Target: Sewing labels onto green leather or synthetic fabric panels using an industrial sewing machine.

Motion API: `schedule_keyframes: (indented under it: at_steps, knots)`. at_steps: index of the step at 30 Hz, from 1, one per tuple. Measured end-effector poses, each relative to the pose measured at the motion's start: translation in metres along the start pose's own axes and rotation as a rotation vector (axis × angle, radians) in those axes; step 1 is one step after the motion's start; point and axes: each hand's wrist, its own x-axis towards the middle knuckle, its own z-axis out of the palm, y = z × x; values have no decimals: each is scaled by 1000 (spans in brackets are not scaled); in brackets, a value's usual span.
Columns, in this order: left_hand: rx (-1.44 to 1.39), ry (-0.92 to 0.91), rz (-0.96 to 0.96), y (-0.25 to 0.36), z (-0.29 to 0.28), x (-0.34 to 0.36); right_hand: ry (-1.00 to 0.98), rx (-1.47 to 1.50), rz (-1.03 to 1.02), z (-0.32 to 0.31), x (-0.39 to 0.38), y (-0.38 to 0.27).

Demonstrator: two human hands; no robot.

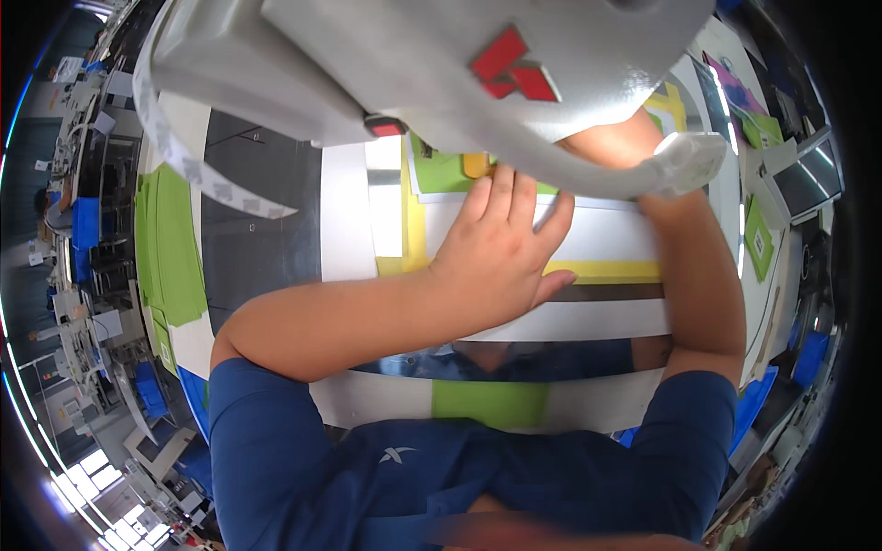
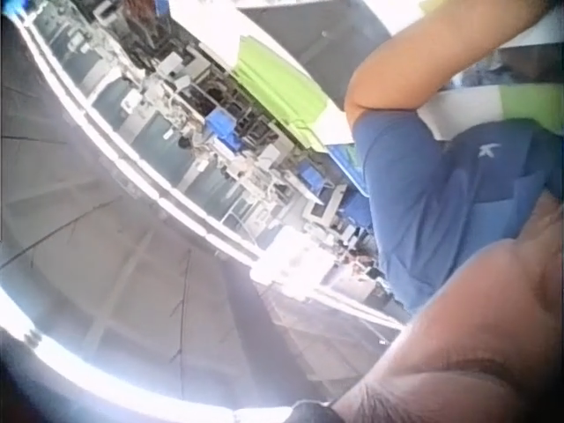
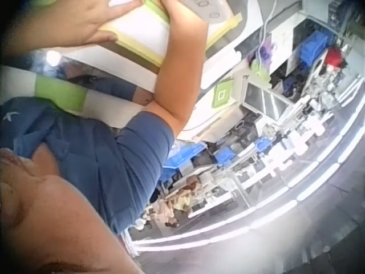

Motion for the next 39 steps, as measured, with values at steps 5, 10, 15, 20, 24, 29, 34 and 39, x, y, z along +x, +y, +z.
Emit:
schedule_keyframes:
  at_steps: [5,10,15,20,24,29,34,39]
  knots:
    - [21,47,38,-3,9,-2,122,22,-42,3,-5,0]
    - [19,35,25,-5,7,-2,96,18,4,-3,0,-9]
    - [-37,-10,18,-3,3,0,25,17,60,-4,6,-7]
    - [-13,-17,18,-2,-1,1,-107,7,123,-12,9,-12]
    - [-17,-37,26,-3,-1,2,10,-19,60,1,6,-3]
    - [-25,-25,30,-6,-1,3,28,-46,-3,11,5,13]
    - [-71,-30,1,-8,1,4,19,-37,13,9,-2,16]
    - [-85,-39,-7,-12,0,6,9,-35,33,7,1,14]
